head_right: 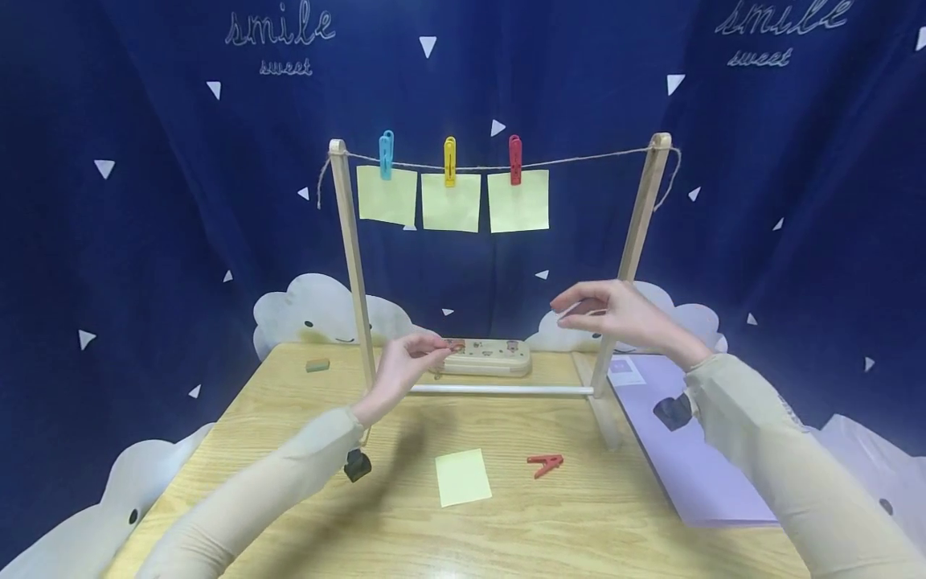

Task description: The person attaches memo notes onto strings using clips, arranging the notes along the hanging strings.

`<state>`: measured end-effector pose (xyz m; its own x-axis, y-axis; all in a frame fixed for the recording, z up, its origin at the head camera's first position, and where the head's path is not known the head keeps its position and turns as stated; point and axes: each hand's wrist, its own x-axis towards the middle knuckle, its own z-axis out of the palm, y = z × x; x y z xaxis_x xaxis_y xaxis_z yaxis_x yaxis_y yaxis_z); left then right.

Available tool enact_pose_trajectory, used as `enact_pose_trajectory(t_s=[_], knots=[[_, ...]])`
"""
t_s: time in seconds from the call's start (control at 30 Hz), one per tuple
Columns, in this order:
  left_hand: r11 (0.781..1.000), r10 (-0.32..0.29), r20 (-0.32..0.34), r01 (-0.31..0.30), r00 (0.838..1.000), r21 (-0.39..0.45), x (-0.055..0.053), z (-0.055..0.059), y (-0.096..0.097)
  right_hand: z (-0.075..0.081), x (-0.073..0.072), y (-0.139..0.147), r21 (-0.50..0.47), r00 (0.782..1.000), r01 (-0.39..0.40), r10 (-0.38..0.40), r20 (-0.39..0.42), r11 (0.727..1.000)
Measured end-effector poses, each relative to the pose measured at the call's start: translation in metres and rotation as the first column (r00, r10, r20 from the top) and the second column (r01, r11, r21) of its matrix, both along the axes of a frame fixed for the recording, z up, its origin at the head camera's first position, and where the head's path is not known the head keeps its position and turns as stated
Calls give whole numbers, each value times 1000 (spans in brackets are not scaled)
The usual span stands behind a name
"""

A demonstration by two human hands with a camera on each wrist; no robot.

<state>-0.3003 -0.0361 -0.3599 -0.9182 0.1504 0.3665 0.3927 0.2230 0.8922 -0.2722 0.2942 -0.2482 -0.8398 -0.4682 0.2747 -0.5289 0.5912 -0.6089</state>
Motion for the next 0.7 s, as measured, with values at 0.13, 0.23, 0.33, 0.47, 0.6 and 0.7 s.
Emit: enact_pose_trajectory(t_s=[0.13, 0.23, 0.33, 0.47, 0.6, 0.7], knots=[[999, 8, 50, -5, 999, -52, 8, -25, -11, -41, 3, 1, -29, 996, -75, 76, 36, 997], [996, 14, 89, -5, 996, -94, 14, -41, -18, -71, 7, 0, -56, 990, -108, 112, 83, 993], [990, 14, 123, 3, 992, -143, 19, -56, -24, -100, 11, -2, -77, 982, -140, 148, 115, 987], [979, -14, 160, 46, 987, -198, 24, -74, -31, -135, 16, -3, -105, 970, -185, 198, 141, 977], [969, -56, 188, 98, 981, -225, 29, -89, -36, -163, 19, -3, -125, 964, -208, 225, 142, 970], [965, -85, 213, 134, 973, -226, 31, -97, -39, -179, 20, -5, -126, 967, -202, 218, 130, 971]])
